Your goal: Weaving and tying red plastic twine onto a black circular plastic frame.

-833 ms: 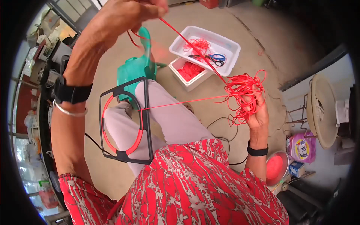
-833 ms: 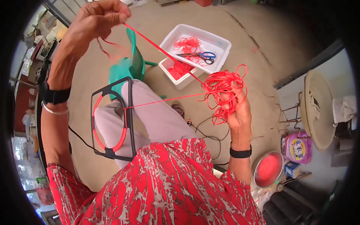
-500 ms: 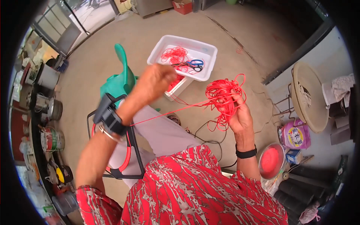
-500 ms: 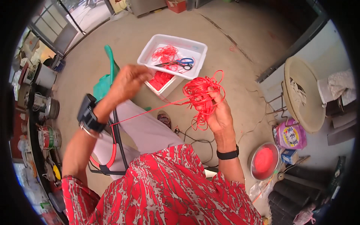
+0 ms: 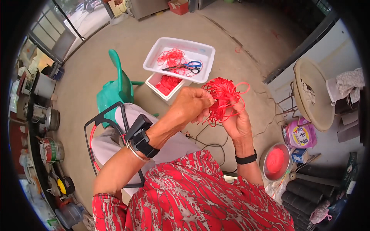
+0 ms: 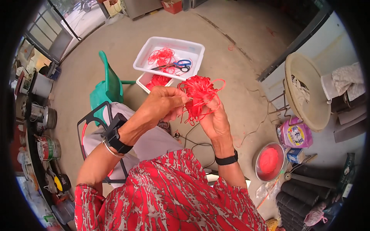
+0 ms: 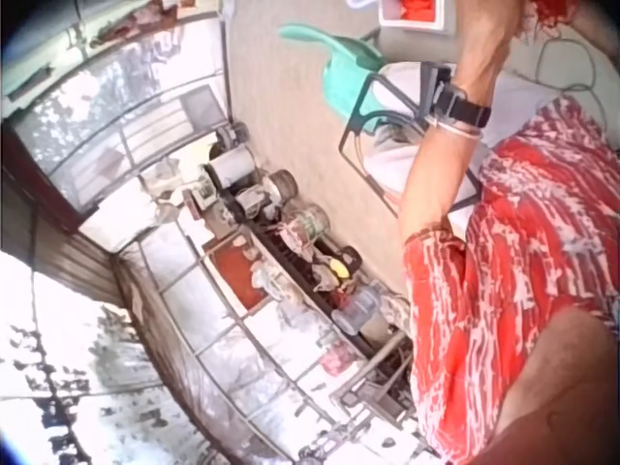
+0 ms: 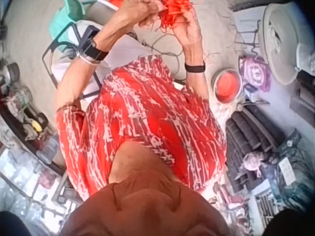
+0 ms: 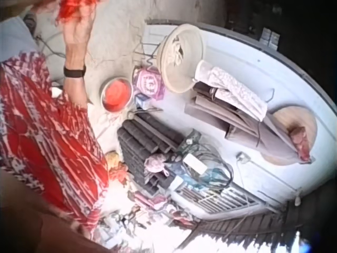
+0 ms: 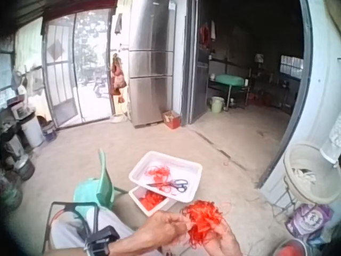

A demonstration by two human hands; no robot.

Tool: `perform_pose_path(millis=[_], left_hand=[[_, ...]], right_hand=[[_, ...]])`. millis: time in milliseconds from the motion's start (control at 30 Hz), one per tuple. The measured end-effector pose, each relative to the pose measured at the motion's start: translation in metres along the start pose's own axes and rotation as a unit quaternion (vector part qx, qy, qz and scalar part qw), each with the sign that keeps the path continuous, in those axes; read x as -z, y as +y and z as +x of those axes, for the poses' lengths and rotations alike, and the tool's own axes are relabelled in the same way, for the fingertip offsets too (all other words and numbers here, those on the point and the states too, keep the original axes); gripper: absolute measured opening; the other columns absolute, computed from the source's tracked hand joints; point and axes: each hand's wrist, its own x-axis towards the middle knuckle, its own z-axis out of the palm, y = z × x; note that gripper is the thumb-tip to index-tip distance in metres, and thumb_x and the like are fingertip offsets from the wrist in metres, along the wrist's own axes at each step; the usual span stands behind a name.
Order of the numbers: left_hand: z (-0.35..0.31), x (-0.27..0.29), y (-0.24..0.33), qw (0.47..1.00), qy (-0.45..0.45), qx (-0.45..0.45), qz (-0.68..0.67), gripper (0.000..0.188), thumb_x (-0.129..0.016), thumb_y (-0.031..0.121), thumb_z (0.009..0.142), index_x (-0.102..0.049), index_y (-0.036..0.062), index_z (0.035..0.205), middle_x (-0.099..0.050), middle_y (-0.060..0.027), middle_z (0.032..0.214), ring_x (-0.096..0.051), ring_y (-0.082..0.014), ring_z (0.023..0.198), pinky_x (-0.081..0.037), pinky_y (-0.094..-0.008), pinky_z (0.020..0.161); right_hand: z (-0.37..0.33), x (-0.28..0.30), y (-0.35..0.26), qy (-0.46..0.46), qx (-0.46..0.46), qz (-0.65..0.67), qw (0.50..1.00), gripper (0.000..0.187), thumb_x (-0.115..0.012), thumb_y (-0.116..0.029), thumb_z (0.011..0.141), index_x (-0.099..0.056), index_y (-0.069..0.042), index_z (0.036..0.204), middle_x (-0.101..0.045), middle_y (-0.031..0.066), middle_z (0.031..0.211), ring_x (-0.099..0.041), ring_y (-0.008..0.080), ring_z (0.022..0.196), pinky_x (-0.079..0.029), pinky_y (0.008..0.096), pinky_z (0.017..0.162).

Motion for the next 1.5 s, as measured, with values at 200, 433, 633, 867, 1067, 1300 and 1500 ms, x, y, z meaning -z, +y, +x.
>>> perform_pose_path(millis=[200, 433, 633, 867, 1067, 1300, 1500], left_hand=[[0.011, -0.006, -0.015, 0.994, 0.031, -0.088, 0.06, 0.009, -0.068, 0.011, 0.082, -0.065, 0.0037, 0.087, -0.059, 0.0018, 0.065, -0.045, -0.004, 0.049, -0.031, -0.0201, 0.042], [0.013, -0.014, -0.013, 0.992, 0.048, -0.043, 0.112, 0.011, -0.07, 0.013, 0.081, -0.067, 0.0029, 0.082, -0.057, 0.0026, 0.064, -0.044, -0.0036, 0.05, -0.03, -0.0207, 0.042], [0.016, -0.018, -0.023, 0.997, 0.045, 0.009, -0.061, 0.011, -0.069, 0.014, 0.083, -0.066, 0.0032, 0.079, -0.053, 0.0029, 0.061, -0.039, -0.0039, 0.047, -0.026, -0.0204, 0.041], [0.019, -0.012, -0.03, 0.989, -0.018, 0.081, -0.118, 0.014, -0.057, 0.014, 0.086, -0.06, 0.0043, 0.078, -0.052, -0.0026, 0.059, -0.041, -0.008, 0.045, -0.024, -0.0219, 0.04], [0.015, -0.019, -0.031, 0.988, 0.03, 0.098, -0.119, 0.017, -0.054, 0.014, 0.085, -0.061, -0.0013, 0.086, -0.063, -0.0104, 0.071, -0.058, -0.0156, 0.053, -0.037, -0.0261, 0.043], [0.018, -0.014, -0.049, 0.991, 0.092, 0.034, -0.09, 0.018, -0.061, 0.018, 0.084, -0.058, -0.0001, 0.088, -0.065, -0.0105, 0.077, -0.063, -0.0188, 0.061, -0.048, -0.029, 0.055], [0.009, -0.026, -0.04, 0.999, 0.025, -0.034, -0.012, 0.03, -0.069, 0.031, 0.083, -0.059, 0.0036, 0.089, -0.065, -0.0066, 0.082, -0.06, -0.013, 0.065, -0.048, -0.0275, 0.059]], right_hand=[[0.003, -0.004, -0.007, 0.004, -0.054, -0.015, 0.998, 0.044, -0.045, -0.036, 0.098, -0.046, -0.001, 0.126, -0.057, 0.0093, 0.12, -0.058, 0.0175, 0.106, -0.048, 0.0342, 0.091], [0.001, 0.01, -0.016, 0.021, -0.065, -0.095, 0.993, 0.042, -0.044, -0.044, 0.097, -0.047, -0.007, 0.116, -0.052, 0.0109, 0.126, -0.054, 0.0211, 0.112, -0.047, 0.0369, 0.093], [-0.001, 0.005, -0.017, 0.008, -0.079, -0.175, 0.981, 0.043, -0.05, -0.04, 0.096, -0.05, -0.005, 0.121, -0.058, 0.0066, 0.114, -0.056, 0.015, 0.097, -0.047, 0.0307, 0.082], [-0.003, -0.011, -0.04, -0.037, -0.064, -0.489, 0.869, 0.042, -0.061, -0.009, 0.079, -0.053, -0.002, 0.119, -0.06, 0.0027, 0.095, -0.054, 0.0085, 0.08, -0.048, 0.026, 0.071], [0.004, -0.013, -0.049, -0.068, -0.035, -0.625, 0.777, 0.035, -0.059, -0.005, 0.078, -0.054, 0.0, 0.113, -0.063, 0.0076, 0.087, -0.057, 0.0136, 0.074, -0.048, 0.03, 0.069], [0.008, -0.002, -0.035, -0.04, 0.081, -0.765, 0.638, 0.02, -0.059, -0.006, 0.078, -0.052, 0.0, 0.096, -0.061, 0.0198, 0.085, -0.06, 0.0373, 0.075, -0.047, 0.0414, 0.067], [0.0, -0.014, -0.027, -0.046, 0.116, -0.742, 0.659, 0.023, -0.06, -0.006, 0.077, -0.05, -0.001, 0.098, -0.06, 0.0194, 0.084, -0.059, 0.0367, 0.073, -0.047, 0.0405, 0.065]])
